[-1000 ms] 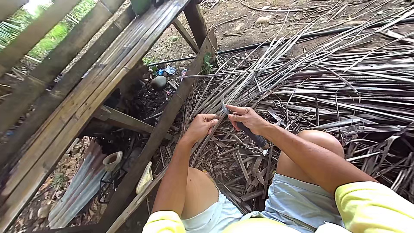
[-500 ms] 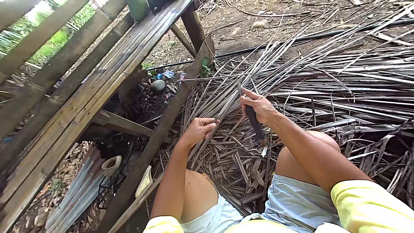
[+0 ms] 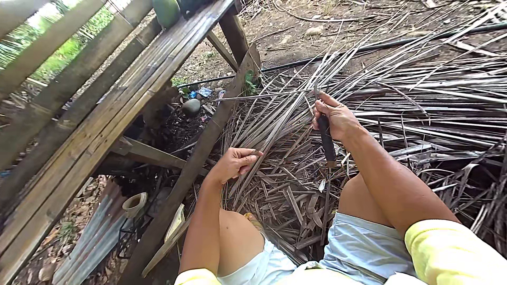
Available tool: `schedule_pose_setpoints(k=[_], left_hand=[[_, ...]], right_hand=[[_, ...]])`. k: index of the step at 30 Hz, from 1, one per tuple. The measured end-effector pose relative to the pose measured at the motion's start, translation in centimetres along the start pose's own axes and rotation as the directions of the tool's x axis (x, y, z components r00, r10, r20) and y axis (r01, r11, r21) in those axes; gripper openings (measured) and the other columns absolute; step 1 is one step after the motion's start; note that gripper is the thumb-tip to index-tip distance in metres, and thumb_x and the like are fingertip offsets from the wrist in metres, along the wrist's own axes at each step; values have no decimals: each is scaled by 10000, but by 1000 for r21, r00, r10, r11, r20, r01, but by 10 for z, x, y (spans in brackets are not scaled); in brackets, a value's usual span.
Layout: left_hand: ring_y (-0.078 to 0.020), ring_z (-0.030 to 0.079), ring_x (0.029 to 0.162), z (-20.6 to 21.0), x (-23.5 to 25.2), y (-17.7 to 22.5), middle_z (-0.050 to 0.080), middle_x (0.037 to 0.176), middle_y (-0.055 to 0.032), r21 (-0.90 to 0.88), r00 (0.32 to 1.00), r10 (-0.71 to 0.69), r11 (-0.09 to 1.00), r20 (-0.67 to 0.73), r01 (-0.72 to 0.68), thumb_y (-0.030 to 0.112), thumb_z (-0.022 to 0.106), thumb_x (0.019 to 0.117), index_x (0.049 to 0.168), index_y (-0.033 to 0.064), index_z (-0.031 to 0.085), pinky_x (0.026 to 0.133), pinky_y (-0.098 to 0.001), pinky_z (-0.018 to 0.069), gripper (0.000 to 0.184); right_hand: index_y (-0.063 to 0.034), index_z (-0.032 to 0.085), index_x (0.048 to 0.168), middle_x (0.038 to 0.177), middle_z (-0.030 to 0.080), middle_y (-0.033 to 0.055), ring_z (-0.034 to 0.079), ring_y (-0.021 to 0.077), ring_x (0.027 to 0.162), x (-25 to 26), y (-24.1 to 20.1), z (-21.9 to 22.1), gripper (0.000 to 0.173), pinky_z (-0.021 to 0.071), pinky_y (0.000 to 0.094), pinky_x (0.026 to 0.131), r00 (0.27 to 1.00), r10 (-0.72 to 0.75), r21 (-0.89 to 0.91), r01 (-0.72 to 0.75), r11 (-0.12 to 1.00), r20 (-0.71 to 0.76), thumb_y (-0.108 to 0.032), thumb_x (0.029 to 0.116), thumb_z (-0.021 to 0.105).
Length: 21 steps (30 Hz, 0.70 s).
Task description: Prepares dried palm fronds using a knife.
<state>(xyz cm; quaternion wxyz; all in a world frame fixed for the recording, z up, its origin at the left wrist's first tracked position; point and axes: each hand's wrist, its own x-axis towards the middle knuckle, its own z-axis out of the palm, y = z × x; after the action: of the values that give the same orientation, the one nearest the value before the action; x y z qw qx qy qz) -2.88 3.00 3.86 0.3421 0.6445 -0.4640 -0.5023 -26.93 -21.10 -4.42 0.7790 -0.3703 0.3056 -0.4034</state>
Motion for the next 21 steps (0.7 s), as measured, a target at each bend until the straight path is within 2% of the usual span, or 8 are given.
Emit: schedule_pose_setpoints(k=[2, 5, 8, 11, 13, 15, 17, 21], left_hand=[[-5, 347, 387, -6, -5, -2, 463, 527, 13, -19, 1000, 8, 1000, 15, -8, 68, 536, 1055, 1192, 19, 739, 365, -143, 278, 250], [-14, 365, 399, -8, -2, -4, 499, 561, 9, 20, 995, 45, 999, -91, -43, 85, 524, 1066, 1204, 8, 723, 369, -153, 297, 254], [-31, 420, 432, 2, 20, -3, 536, 597, 8, 57, 981, 9, 998, -193, 2, 111, 518, 1083, 1247, -1, 693, 406, -180, 352, 265], [-47, 428, 441, 13, 38, -6, 543, 612, -8, 80, 983, -12, 996, -183, 27, 138, 533, 1084, 1275, 6, 678, 416, -192, 352, 273], [-53, 450, 449, 22, 45, -6, 567, 630, -20, 92, 990, -30, 995, -138, 43, 144, 540, 1083, 1287, 13, 673, 419, -195, 371, 276], [-66, 482, 451, 31, 48, -1, 593, 637, -37, 116, 994, -62, 991, -87, 72, 168, 532, 1090, 1313, 20, 657, 427, -203, 405, 295], [-73, 501, 447, 34, 49, 1, 623, 657, -56, 116, 997, -66, 991, -48, 72, 184, 498, 1105, 1351, 15, 631, 426, -203, 421, 327], [-75, 532, 462, 22, 47, -4, 654, 693, -62, 84, 997, -45, 995, -55, 50, 193, 479, 1112, 1290, -29, 639, 444, -203, 459, 326]], right_hand=[[-246, 483, 1487, 795, 556, -27, 567, 90, 563, 6, -7, -12, 397, 531, 250, 491, 995, -32, 22, 34, 999, -91, -208, 1092, 495], [-250, 502, 1452, 777, 543, -45, 554, 85, 543, 7, -19, -27, 352, 517, 242, 475, 981, -72, 22, 77, 997, -178, -254, 1100, 479], [-134, 554, 1351, 689, 527, -65, 532, 54, 524, -16, -10, -8, 314, 504, 221, 489, 992, 16, -152, 3, 988, 128, -251, 1119, 377], [-78, 502, 1460, 667, 529, -41, 524, 63, 509, -46, 14, 25, 433, 506, 239, 489, 843, 232, -357, -52, 933, 485, -174, 1054, 389], [-106, 384, 1548, 688, 546, -11, 537, 82, 513, -56, 31, 43, 501, 510, 247, 490, 774, 331, -391, -118, 913, 540, -145, 1050, 420], [-154, 379, 1571, 725, 550, 9, 542, 94, 524, -54, 45, 51, 480, 506, 240, 485, 790, 335, -335, -175, 926, 513, -147, 1092, 417], [-153, 470, 1512, 726, 536, -9, 528, 84, 521, -44, 50, 51, 412, 495, 225, 471, 834, 283, -256, -177, 950, 473, -172, 1105, 410], [-160, 535, 1436, 673, 519, -47, 538, 69, 515, -23, 33, 36, 363, 514, 232, 480, 898, 163, -121, -123, 985, 409, -198, 1112, 376]])
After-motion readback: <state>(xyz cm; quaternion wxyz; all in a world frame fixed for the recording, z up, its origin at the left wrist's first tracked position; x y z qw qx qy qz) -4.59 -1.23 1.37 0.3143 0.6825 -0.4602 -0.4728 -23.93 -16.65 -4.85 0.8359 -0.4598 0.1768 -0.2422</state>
